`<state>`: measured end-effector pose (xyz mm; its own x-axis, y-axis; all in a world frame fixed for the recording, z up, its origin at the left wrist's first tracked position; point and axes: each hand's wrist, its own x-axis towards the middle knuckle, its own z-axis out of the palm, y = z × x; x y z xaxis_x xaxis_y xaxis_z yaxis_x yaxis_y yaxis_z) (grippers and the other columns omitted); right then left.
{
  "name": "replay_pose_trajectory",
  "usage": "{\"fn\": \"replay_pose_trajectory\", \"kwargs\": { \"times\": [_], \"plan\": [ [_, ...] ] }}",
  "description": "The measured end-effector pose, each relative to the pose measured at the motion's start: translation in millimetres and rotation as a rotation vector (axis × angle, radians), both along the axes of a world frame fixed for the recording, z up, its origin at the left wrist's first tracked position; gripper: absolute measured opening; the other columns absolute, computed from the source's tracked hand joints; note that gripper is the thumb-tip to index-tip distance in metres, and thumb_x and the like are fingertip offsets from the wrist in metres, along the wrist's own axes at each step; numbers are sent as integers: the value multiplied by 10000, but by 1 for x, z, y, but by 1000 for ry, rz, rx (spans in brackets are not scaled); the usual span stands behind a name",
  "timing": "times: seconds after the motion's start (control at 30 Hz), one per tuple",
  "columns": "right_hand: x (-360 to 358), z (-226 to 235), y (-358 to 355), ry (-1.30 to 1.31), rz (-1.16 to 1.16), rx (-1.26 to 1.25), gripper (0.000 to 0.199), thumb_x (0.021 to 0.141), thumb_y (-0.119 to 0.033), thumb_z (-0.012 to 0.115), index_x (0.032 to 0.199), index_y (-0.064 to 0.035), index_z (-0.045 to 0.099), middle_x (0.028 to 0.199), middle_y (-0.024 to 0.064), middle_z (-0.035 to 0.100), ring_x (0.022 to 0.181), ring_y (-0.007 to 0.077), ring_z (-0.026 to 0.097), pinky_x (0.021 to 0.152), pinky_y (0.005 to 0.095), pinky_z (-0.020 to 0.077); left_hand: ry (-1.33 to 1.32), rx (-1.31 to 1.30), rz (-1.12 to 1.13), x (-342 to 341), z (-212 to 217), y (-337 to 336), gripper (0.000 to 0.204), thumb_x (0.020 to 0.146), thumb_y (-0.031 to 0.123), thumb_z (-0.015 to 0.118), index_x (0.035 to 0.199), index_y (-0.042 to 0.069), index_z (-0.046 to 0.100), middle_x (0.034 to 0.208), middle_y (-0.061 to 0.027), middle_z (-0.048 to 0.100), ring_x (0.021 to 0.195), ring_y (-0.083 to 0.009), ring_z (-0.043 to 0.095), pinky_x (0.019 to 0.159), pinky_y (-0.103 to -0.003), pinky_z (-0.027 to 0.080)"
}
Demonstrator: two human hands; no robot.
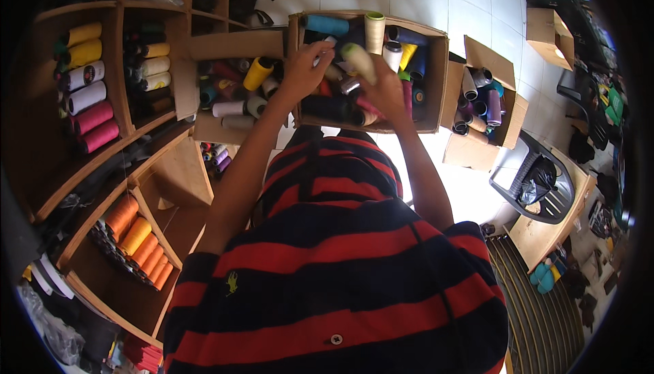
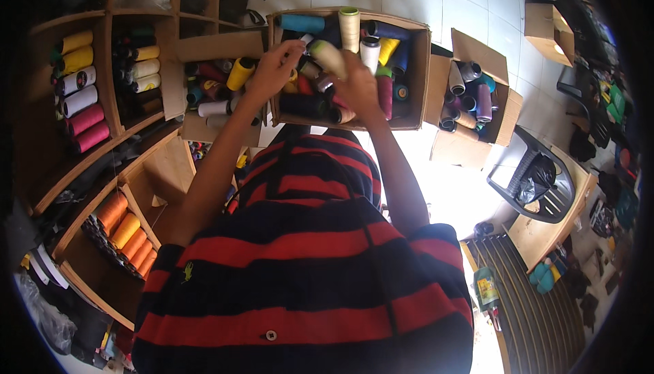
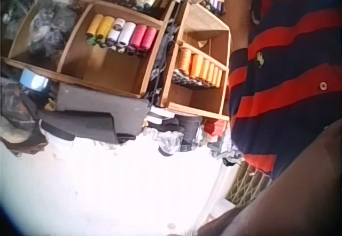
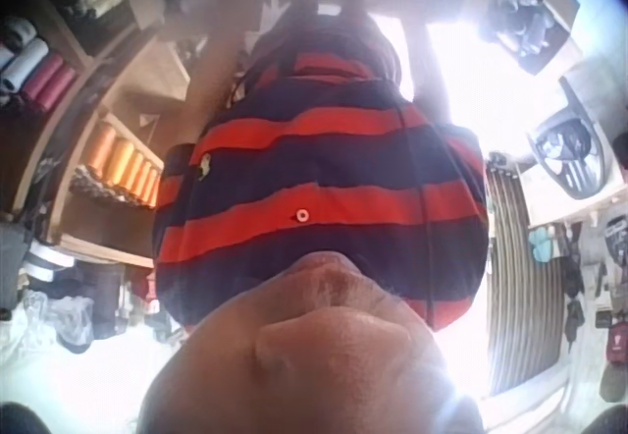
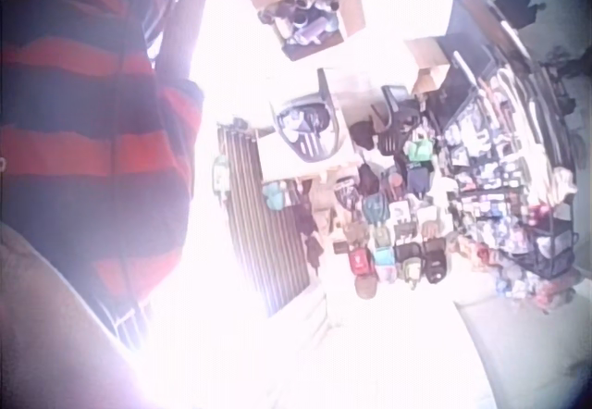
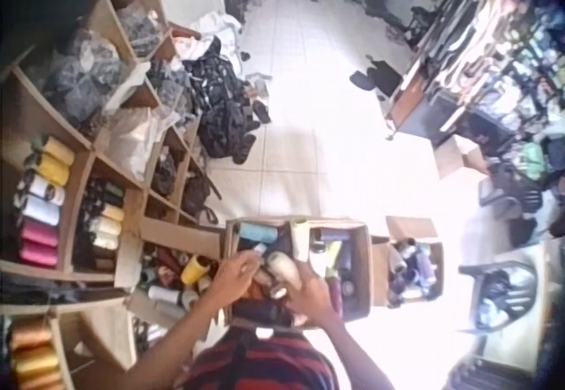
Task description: The person sorts through thread spools in cardboard boxes and places them onto wooden shelves. They repeatedly pick up spools, inspect them, and arrange them by color on the shelves.
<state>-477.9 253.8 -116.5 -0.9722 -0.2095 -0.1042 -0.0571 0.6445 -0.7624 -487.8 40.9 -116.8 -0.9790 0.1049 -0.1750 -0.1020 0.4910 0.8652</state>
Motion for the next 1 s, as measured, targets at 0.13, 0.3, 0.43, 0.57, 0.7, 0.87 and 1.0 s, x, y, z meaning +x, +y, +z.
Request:
{"fn": "replay_pose_trajectory", "kwargs": {
  "times": [0.13, 0.3, 0.43, 0.57, 0.7, 0.87, 1.0],
  "plan": [
    [12, -4, 60, -166, -389, 282, 510, 793, -310, 685, 1188, -35, 515, 980, 241, 666, 909, 432, 651, 790, 501, 505, 286, -910, -203, 17, -33, -5, 441, 813, 247, 679, 1205, 59, 606, 1273, -102, 559, 1246, -321, 415, 1027, -615, 310],
    [23, -41, 113, -303, -532, 451, 598, 838, -393, 593, 1278, -15, 448, 1062, 297, 622, 996, 489, 604, 878, 546, 467, 130, -944, -345, 21, -24, 1, 401, 759, 253, 712, 1112, 85, 624, 1255, -114, 531, 1280, -356, 375, 1054, -701, 178],
    [27, -68, 121, -318, -518, 434, 630, 833, -381, 580, 1311, -5, 416, 1200, 315, 537, 1090, 500, 542, 928, 552, 437, 186, -851, -270, 43, -26, 8, 322, 752, 203, 728, 1040, 104, 626, 1209, -128, 530, 1236, -361, 402, 1034, -674, 235],
    [35, -62, 115, -177, -464, 534, 650, 829, -372, 575, 1344, -15, 403, 1243, 284, 494, 1135, 474, 505, 955, 530, 424, 315, -669, -176, 66, -15, 17, 250, 780, 155, 716, 1004, 100, 619, 1200, -142, 534, 1133, -357, 481, 984, -562, 352],
    [21, -17, 80, 199, -256, 608, 498, 845, -255, 585, 1280, -29, 500, 1207, 231, 521, 1107, 410, 524, 942, 514, 429, 361, -416, -59, 89, 11, 26, 228, 801, 140, 716, 988, 71, 607, 1204, -152, 542, 978, -342, 583, 874, -444, 466],
    [-6, -6, -1, 282, 192, 165, 390, 770, -36, 617, 1158, -18, 584, 1184, 185, 572, 1135, 369, 527, 956, 481, 426, 296, -145, 161, 113, 20, 13, 239, 834, 111, 698, 1022, 31, 573, 1148, -190, 566, 995, -379, 591, 829, -414, 491],
    [-34, -30, -69, 487, 660, 348, 405, 765, -56, 617, 1170, -45, 601, 1198, 141, 587, 1172, 307, 523, 1007, 471, 400, 155, 11, 495, 136, 10, -28, 247, 894, 133, 620, 1075, 1, 518, 1060, -211, 564, 966, -367, 580, 846, -397, 454]
  ]
}}
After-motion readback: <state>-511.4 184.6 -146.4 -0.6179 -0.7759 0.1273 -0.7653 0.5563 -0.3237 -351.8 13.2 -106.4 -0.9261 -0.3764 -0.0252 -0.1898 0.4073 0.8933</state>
